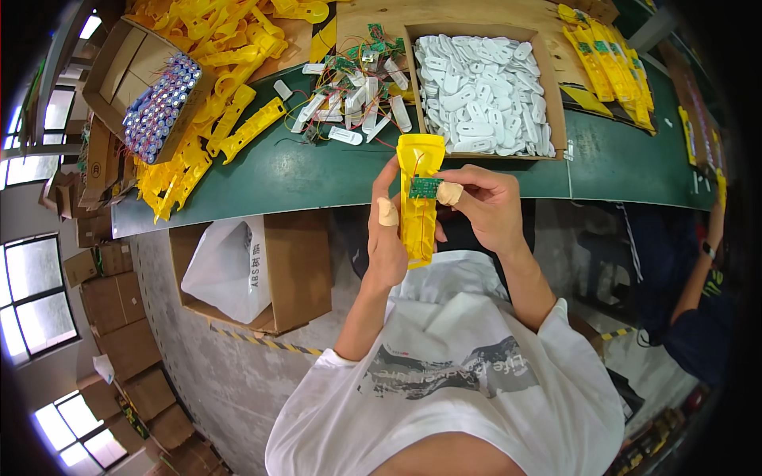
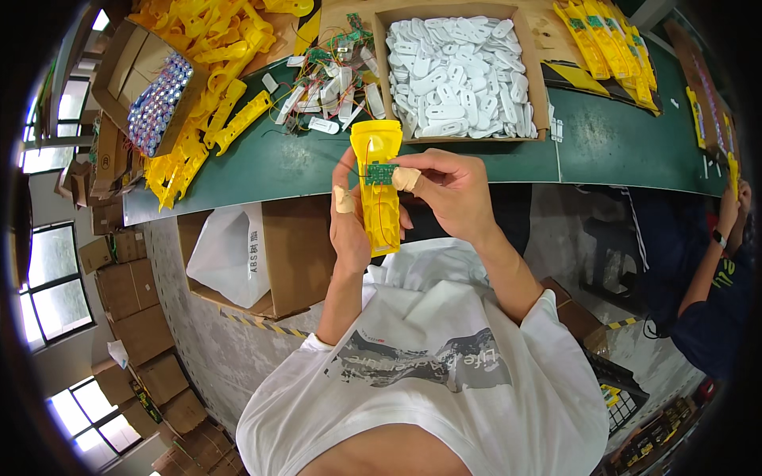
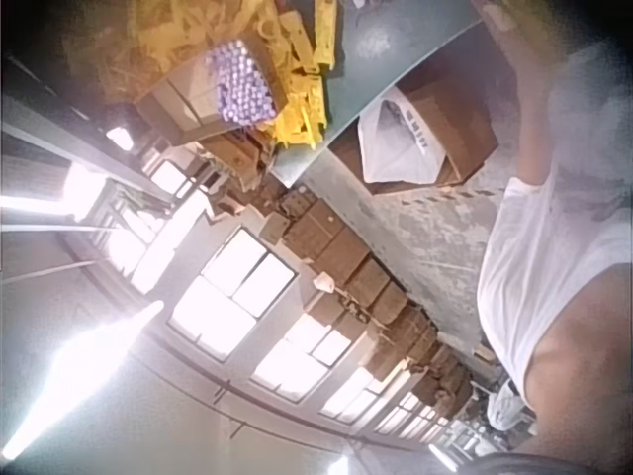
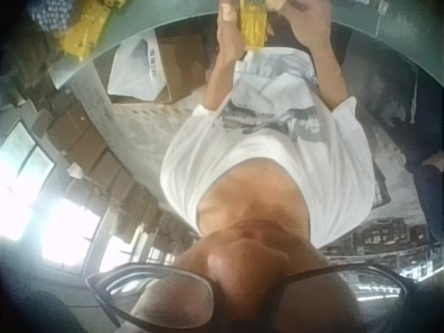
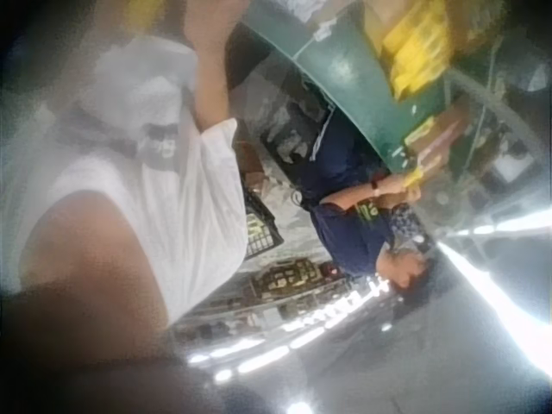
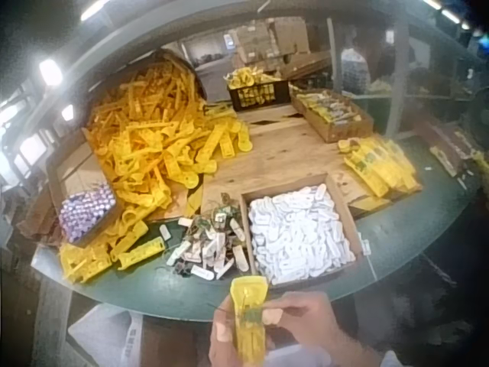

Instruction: Assembling electronic components into a yellow plastic casing, including a PCB with wires and white plastic caps.

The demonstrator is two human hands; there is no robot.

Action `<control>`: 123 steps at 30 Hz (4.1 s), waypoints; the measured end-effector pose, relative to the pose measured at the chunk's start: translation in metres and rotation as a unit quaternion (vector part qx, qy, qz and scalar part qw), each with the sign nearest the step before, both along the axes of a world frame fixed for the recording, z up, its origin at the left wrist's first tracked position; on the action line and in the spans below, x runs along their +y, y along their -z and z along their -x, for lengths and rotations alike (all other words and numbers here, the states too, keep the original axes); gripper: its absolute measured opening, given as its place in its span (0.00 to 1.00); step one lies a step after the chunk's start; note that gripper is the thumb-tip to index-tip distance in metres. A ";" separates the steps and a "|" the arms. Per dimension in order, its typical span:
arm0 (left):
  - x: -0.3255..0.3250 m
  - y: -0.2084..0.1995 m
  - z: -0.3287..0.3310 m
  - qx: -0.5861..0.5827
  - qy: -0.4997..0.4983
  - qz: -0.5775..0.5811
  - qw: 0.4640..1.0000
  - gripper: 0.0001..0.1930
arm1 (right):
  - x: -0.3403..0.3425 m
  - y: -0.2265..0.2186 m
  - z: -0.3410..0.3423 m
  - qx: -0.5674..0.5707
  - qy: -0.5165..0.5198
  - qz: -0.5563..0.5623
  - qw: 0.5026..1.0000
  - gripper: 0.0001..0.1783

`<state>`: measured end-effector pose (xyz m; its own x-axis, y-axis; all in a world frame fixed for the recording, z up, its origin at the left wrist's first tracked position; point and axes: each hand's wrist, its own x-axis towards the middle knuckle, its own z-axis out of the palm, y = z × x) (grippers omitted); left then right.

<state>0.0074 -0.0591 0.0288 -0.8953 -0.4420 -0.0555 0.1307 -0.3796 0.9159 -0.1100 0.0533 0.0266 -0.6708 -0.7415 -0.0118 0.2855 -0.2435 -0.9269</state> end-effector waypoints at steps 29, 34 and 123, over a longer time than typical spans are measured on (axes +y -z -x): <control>0.023 -0.011 0.013 -0.056 -0.026 -0.039 0.997 0.12 | 0.009 0.014 -0.017 -0.117 0.030 0.036 0.992 0.24; 0.026 -0.015 0.015 -0.050 -0.014 -0.048 0.998 0.13 | 0.013 0.013 -0.020 -0.150 0.039 0.067 0.986 0.25; 0.025 -0.020 0.022 -0.025 0.019 0.030 0.999 0.11 | 0.030 0.009 -0.010 -0.070 0.064 0.048 0.994 0.20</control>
<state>-0.0147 -0.0340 0.0488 -0.9084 -0.4114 -0.0741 0.0712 -0.3268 0.9424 -0.1004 0.0835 0.0179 -0.7563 -0.6528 -0.0443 0.3709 -0.3720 -0.8509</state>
